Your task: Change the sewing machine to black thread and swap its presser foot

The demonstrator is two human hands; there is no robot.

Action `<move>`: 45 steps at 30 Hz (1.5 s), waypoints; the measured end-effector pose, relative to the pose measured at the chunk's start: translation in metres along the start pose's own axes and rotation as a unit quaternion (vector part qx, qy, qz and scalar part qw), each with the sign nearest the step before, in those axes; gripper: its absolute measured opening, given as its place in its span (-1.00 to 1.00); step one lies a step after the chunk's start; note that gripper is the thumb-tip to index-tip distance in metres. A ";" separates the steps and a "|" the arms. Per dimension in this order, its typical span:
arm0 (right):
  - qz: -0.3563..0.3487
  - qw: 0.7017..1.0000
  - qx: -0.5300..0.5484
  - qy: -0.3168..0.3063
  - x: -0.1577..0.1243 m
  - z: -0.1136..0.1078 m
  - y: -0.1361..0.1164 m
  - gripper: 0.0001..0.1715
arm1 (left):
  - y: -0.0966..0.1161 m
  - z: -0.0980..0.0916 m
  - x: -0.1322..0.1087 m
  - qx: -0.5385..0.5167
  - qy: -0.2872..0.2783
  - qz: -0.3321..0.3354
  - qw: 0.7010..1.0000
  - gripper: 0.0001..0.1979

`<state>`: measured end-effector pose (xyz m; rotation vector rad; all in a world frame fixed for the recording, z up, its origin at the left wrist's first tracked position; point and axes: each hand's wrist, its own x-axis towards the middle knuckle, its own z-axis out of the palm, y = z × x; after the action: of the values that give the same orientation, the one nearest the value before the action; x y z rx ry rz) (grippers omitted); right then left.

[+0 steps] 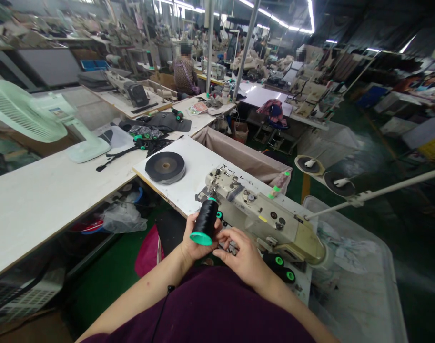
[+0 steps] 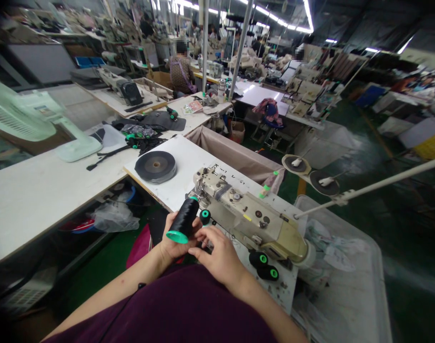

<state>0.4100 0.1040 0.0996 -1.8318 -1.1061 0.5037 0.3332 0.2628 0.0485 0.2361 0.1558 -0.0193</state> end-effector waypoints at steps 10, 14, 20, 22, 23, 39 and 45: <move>-0.112 0.961 -0.216 0.129 -0.004 0.003 0.004 -0.84 | -0.014 -0.001 0.015 0.080 0.071 0.047 0.993 -0.39; -0.152 0.925 -0.310 0.162 -0.011 -0.006 0.014 -0.76 | -0.019 -0.006 0.020 0.142 0.103 0.060 0.983 -0.41; -0.213 0.920 -0.294 0.146 -0.021 -0.019 0.019 -0.78 | -0.022 -0.008 0.022 0.186 0.125 0.095 0.970 -0.37; -0.182 0.944 -0.231 0.151 -0.022 -0.021 0.016 -0.81 | -0.017 -0.006 0.022 0.199 0.099 0.119 0.968 -0.40; -0.166 0.953 -0.204 0.153 -0.022 -0.022 0.015 -0.83 | -0.014 -0.004 0.021 0.207 0.083 0.127 0.967 -0.41; -0.078 0.986 -0.084 0.122 -0.021 -0.023 0.012 -0.80 | -0.005 0.005 0.018 0.241 0.012 0.106 0.965 -0.37; -0.078 0.991 -0.050 0.101 -0.018 -0.022 0.013 -0.83 | -0.001 0.005 0.015 0.250 0.019 0.113 0.961 -0.37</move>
<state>0.4227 0.0752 0.0982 -1.8193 -1.1398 0.1711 0.3492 0.2602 0.0505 0.7588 0.1590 0.1760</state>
